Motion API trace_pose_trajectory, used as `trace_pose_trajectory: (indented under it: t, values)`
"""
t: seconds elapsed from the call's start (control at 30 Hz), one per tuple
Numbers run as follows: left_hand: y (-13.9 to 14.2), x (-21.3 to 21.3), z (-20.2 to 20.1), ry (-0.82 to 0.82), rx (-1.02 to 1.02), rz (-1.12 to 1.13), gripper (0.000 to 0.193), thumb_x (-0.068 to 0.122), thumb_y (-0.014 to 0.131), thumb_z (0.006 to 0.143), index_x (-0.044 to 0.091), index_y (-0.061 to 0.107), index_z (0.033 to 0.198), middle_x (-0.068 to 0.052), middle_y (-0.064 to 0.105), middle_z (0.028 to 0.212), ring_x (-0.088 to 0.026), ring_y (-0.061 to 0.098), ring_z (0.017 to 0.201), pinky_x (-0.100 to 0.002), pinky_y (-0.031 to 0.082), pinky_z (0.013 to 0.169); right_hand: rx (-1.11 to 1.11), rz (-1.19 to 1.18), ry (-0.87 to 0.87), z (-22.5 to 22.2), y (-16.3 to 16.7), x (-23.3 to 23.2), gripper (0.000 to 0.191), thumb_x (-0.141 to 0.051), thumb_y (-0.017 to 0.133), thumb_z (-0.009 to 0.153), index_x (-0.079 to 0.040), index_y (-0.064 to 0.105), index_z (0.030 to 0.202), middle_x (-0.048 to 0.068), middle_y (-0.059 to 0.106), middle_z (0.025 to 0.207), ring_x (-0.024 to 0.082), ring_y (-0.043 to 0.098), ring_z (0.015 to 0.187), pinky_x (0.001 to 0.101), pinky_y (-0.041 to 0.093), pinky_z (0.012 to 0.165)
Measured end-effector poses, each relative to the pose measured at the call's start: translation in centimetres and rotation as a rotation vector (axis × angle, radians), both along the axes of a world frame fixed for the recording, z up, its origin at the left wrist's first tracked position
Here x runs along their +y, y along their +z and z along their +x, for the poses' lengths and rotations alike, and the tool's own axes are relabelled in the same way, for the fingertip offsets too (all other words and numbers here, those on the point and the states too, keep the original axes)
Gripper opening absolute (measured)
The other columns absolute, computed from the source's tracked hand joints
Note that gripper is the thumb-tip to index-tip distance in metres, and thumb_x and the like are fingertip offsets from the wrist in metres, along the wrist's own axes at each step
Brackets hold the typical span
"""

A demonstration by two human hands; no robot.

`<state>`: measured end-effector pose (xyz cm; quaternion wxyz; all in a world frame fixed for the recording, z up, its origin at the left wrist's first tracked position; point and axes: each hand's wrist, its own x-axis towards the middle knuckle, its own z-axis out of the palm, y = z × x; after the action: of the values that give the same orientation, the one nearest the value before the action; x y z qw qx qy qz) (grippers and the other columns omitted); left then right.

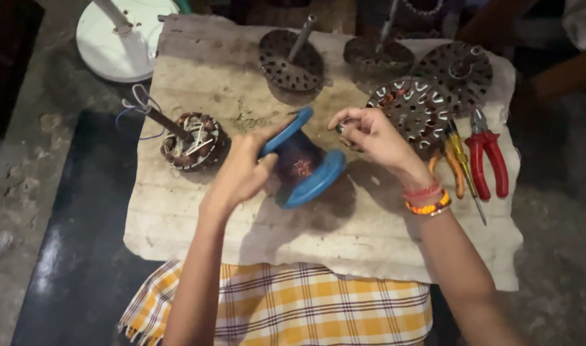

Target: The person holds a copper wire spool in one hand and a motor stator in the other, guiding and pressing wire into the stator slots by hand to wind coils. They rotate the stator as they work, then reposition the spool and continue feeding wire around the stator.

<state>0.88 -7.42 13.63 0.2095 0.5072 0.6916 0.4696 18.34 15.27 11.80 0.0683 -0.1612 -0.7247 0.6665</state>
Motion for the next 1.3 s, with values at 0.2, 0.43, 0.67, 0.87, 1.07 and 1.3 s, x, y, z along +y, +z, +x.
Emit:
trace_pose_trajectory:
  t: [0.2, 0.43, 0.67, 0.87, 1.07, 1.3]
  values:
    - [-1.1, 1.8, 3.0, 0.345, 0.14, 0.386, 0.073, -0.005, 0.043, 0.075, -0.001, 0.05, 0.148, -0.029, 0.058, 0.146, -0.038, 0.054, 0.141, -0.043, 0.039, 0.122, 0.048, 0.291, -0.168, 1.3, 2.9, -8.2, 0.025, 0.002, 0.056, 0.097, -0.007, 0.069, 0.117, -0.001, 0.058, 0.075, 0.007, 0.046, 0.058, 0.0237, 0.036, 0.05]
    - [-6.4, 2.6, 1.8, 0.648, -0.646, 0.445, 0.026, -0.004, 0.053, 0.088, -0.005, 0.066, 0.11, -0.015, 0.063, 0.097, -0.024, 0.06, 0.083, -0.033, 0.052, 0.074, 0.199, 0.128, 0.103, 0.2, -1.7, -10.2, 0.03, 0.009, 0.051, 0.095, -0.001, 0.073, 0.113, 0.002, 0.071, 0.094, 0.007, 0.064, 0.082, 0.0241, 0.054, 0.073]
    - [-6.4, 0.9, -1.1, 0.311, -1.204, 0.54, 0.019, -0.005, 0.055, 0.079, 0.0, 0.06, 0.097, -0.006, 0.062, 0.087, -0.018, 0.062, 0.075, -0.031, 0.054, 0.066, 0.019, -0.087, -0.159, 1.0, -6.8, -2.7, 0.039, 0.008, 0.053, 0.079, -0.009, 0.063, 0.113, -0.001, 0.074, 0.097, 0.006, 0.069, 0.082, 0.0216, 0.056, 0.065]
    - [-1.6, 0.0, 0.4, 0.019, -0.132, 0.125, 0.066, -0.007, 0.053, 0.075, 0.0, 0.062, 0.139, -0.023, 0.066, 0.122, -0.032, 0.064, 0.113, -0.041, 0.048, 0.101, 0.023, -0.087, -0.055, 0.8, -3.6, 1.7, 0.012, 0.0, 0.06, 0.101, 0.002, 0.072, 0.1, -0.001, 0.059, 0.08, 0.005, 0.05, 0.068, 0.0217, 0.039, 0.059]
    - [-0.1, 1.5, 3.0, 0.051, 0.146, 0.241, 0.072, -0.007, 0.051, 0.074, 0.004, 0.054, 0.145, -0.024, 0.058, 0.146, -0.039, 0.054, 0.14, -0.045, 0.036, 0.125, 0.051, 0.635, -0.254, 1.2, 3.1, -2.8, 0.018, 0.004, 0.059, 0.093, -0.001, 0.074, 0.101, -0.007, 0.072, 0.087, -0.001, 0.064, 0.076, 0.0191, 0.05, 0.066]
    - [0.5, 5.4, 1.4, 0.204, 0.386, 0.416, 0.074, -0.009, 0.049, 0.079, 0.005, 0.052, 0.151, -0.024, 0.054, 0.151, -0.041, 0.053, 0.142, -0.047, 0.038, 0.126, 0.065, 0.434, -0.337, 0.5, 8.6, -6.6, 0.021, 0.005, 0.055, 0.097, -0.003, 0.073, 0.105, -0.005, 0.06, 0.074, -0.001, 0.045, 0.061, 0.0208, 0.035, 0.051]
